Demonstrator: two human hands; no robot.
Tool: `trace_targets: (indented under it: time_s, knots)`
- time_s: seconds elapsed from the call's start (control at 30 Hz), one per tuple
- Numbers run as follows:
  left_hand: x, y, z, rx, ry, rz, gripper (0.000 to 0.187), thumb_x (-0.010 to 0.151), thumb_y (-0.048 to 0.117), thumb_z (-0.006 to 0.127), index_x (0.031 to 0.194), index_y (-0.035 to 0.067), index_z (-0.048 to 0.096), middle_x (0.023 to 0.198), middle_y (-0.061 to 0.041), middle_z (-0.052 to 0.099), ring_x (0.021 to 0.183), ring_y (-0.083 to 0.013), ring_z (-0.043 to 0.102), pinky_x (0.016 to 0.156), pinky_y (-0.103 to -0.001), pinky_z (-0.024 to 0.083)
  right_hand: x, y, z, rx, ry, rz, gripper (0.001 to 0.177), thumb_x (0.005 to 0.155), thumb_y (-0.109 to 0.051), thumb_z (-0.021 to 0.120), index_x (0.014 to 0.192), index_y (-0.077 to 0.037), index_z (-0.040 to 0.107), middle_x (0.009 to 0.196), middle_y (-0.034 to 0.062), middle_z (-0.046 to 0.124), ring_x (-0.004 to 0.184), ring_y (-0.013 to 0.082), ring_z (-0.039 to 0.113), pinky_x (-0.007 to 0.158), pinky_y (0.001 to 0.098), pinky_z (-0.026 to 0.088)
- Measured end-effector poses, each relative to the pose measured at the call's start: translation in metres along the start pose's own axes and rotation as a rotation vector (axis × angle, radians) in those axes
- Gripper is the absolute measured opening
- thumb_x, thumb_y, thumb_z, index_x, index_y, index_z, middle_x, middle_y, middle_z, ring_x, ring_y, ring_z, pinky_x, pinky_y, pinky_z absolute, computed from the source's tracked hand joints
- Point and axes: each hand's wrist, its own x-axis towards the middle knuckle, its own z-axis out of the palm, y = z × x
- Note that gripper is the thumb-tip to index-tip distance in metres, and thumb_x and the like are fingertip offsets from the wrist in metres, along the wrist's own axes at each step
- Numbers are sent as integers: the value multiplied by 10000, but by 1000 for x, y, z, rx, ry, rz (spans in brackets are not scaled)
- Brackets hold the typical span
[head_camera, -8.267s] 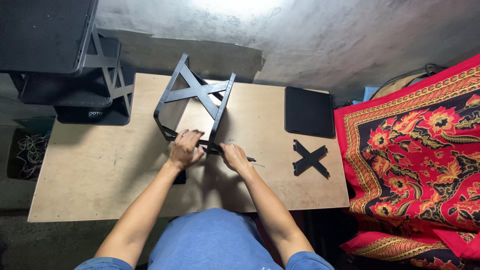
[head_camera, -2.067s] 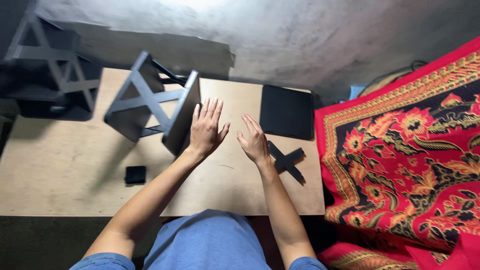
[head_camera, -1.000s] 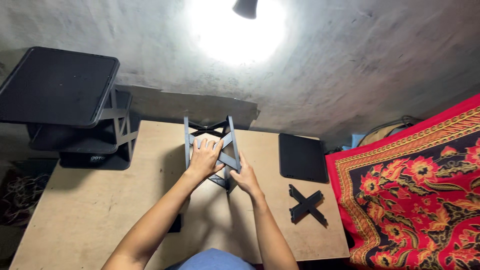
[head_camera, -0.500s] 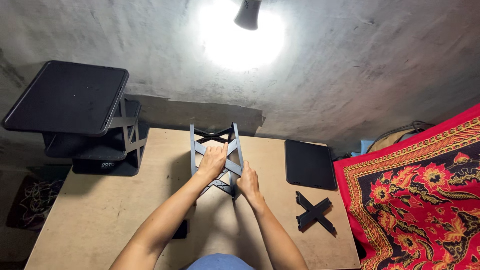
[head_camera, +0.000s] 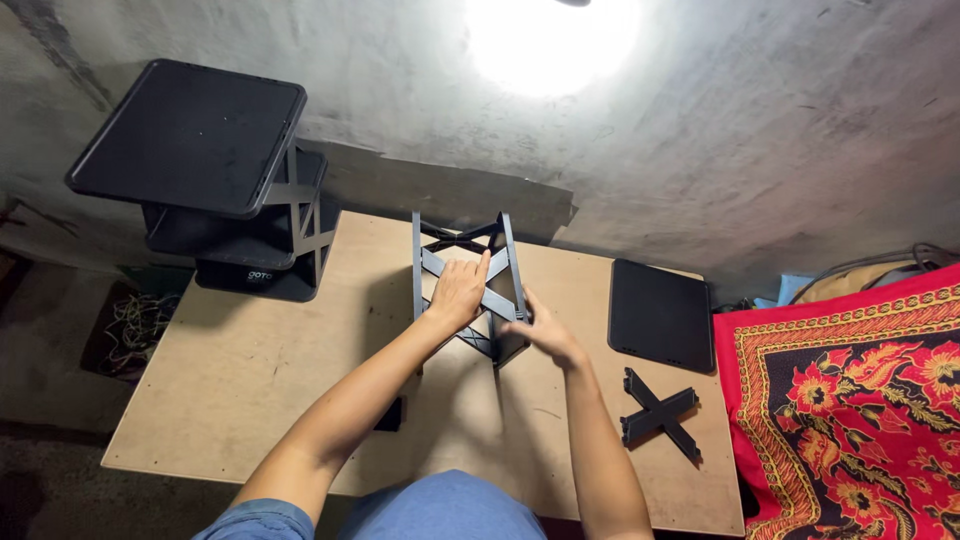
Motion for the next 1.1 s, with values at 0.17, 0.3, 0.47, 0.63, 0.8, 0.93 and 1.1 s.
trace_targets:
  time_s: [0.17, 0.3, 0.47, 0.63, 0.8, 0.93, 1.1]
  knots:
    - [8, 0, -21, -13, -141, -42, 1031, 587, 203, 867, 1465, -61, 396, 1034, -183, 651, 1032, -325, 610, 1034, -521, 378, 50, 14, -25, 147, 173, 270, 806, 847, -136, 695, 1562, -42, 336, 1535, 133, 501, 1085, 185, 684, 882, 337, 567]
    - [8, -5, -12, -26, -141, -30, 956, 602, 190, 861, 1444, -23, 461, 989, -160, 698, 1008, -313, 642, 1021, -474, 423, 92, 21, -8, -219, 170, 104, 632, 797, -56, 652, 1418, -11, 550, 1224, 239, 711, 1054, 297, 698, 905, 387, 565]
    - [4, -16, 7, -7, -56, 7, 763, 702, 86, 803, 1409, -2, 531, 897, -121, 719, 933, -285, 676, 873, -426, 457, 105, 21, 11, -574, 370, 197, 404, 814, -78, 576, 1192, -56, 714, 1026, 254, 737, 1019, 424, 701, 911, 461, 537]
    - [1, -22, 13, -103, -91, 2, 759, 650, 108, 786, 1365, 15, 548, 889, -144, 714, 921, -305, 674, 852, -449, 452, 101, 14, -5, -567, 257, 90, 457, 774, -77, 562, 1210, -78, 699, 1014, 267, 730, 994, 425, 707, 896, 468, 543]
    - [7, -12, 22, 87, -1, -22, 672, 830, 70, 766, 1460, 29, 537, 884, -108, 716, 929, -276, 677, 904, -435, 465, 104, 23, 13, -598, 447, 149, 368, 783, -83, 577, 1103, -67, 759, 992, 280, 729, 978, 438, 712, 904, 483, 550]
    - [4, -19, 15, -5, -76, 3, 776, 689, 95, 779, 1424, 24, 540, 900, -129, 721, 937, -286, 679, 885, -440, 463, 102, 29, 13, -627, 442, 139, 319, 789, -81, 582, 1058, -42, 749, 970, 275, 728, 968, 450, 697, 880, 498, 543]
    - [5, -17, 10, -82, -87, 11, 767, 642, 137, 755, 1372, 17, 552, 907, -142, 723, 930, -304, 671, 886, -464, 455, 96, 25, -1, -579, 370, 123, 358, 773, -88, 600, 1100, -64, 744, 983, 253, 744, 962, 404, 735, 877, 459, 567]
